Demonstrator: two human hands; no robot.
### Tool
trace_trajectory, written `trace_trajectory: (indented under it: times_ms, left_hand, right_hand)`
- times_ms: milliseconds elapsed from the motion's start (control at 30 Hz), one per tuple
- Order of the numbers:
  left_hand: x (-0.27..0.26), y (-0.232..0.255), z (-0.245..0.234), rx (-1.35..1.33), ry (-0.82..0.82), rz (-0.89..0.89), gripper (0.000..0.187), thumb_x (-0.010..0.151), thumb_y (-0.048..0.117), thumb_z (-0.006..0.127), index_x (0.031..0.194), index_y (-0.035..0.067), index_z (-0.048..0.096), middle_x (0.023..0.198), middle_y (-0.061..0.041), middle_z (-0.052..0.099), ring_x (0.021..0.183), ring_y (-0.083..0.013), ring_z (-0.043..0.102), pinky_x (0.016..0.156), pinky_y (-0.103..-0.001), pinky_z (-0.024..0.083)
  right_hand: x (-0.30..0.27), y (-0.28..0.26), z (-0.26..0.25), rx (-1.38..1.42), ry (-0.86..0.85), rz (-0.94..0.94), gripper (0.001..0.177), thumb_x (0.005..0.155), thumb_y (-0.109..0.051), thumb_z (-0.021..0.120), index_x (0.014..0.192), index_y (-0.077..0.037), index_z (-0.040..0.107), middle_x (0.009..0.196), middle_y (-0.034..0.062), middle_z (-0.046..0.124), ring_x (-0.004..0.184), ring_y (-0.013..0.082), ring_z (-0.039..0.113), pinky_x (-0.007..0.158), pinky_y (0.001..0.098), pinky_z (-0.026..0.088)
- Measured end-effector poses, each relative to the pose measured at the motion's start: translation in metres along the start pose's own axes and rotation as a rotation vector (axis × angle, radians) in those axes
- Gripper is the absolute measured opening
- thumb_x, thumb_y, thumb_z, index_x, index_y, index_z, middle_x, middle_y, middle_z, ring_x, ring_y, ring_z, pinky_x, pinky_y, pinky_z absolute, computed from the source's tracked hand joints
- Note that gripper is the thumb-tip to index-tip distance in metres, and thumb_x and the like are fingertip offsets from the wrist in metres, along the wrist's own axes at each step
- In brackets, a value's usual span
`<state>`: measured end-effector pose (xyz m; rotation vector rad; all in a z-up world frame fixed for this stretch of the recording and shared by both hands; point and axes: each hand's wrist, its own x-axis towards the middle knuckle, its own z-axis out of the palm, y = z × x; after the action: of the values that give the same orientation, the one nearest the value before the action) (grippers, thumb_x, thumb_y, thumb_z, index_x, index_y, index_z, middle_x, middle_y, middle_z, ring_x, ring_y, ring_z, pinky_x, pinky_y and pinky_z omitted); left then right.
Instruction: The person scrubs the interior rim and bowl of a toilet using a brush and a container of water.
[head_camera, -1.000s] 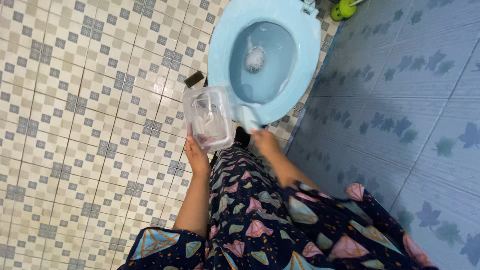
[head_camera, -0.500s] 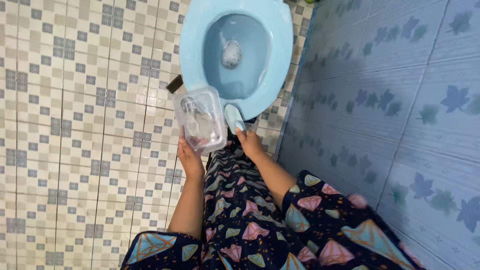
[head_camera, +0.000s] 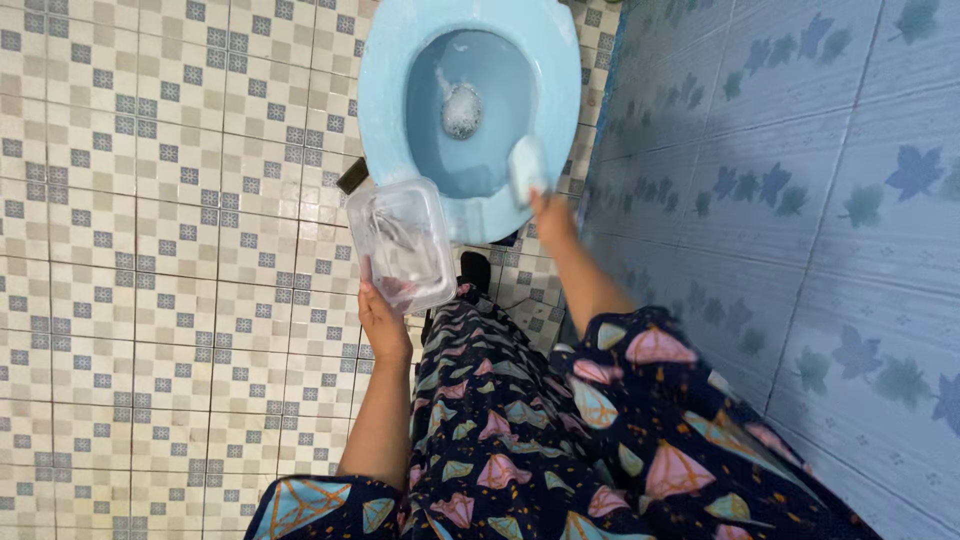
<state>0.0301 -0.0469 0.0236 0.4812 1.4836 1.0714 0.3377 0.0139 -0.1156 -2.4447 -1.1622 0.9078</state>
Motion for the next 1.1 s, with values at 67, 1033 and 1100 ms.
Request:
trace_trajectory:
  times_ms: [67, 1033, 1100]
  left_hand:
    - [-0.001, 0.001, 0.001, -0.005, -0.017, 0.032, 0.053, 0.099, 0.045, 0.028, 0.144, 0.017, 0.036, 0.115, -0.006, 0.053, 0.098, -0.0169, 0.057, 0.082, -0.032, 0.050]
    - [0.024, -0.013, 0.032, -0.181, -0.061, 0.029, 0.056, 0.099, 0.046, 0.032, 0.144, 0.013, 0.036, 0.101, -0.007, 0.051, 0.092, -0.0187, 0.056, 0.083, -0.036, 0.053]
    - [0.024, -0.015, 0.033, -0.159, -0.044, 0.023, 0.055, 0.100, 0.045, 0.032, 0.145, 0.013, 0.037, 0.100, -0.007, 0.049, 0.092, -0.0191, 0.056, 0.082, -0.035, 0.052]
  right_hand:
    - [-0.059, -0.004, 0.015, -0.005, -0.174, -0.067, 0.054, 0.088, -0.052, 0.045, 0.090, -0.001, 0.063, 0.074, 0.0213, 0.064, 0.068, 0.0369, 0.063, 0.063, 0.0496, 0.048]
    - [-0.010, -0.012, -0.085, -0.243, -0.206, 0.023, 0.061, 0.092, -0.056, 0.045, 0.080, -0.001, 0.069, 0.064, 0.0175, 0.065, 0.058, 0.0269, 0.064, 0.056, 0.0391, 0.048]
    - [0.021, -0.010, -0.093, -0.197, -0.020, -0.103, 0.057, 0.093, -0.054, 0.051, 0.082, 0.000, 0.067, 0.069, 0.0209, 0.063, 0.064, 0.0329, 0.062, 0.055, 0.0415, 0.046]
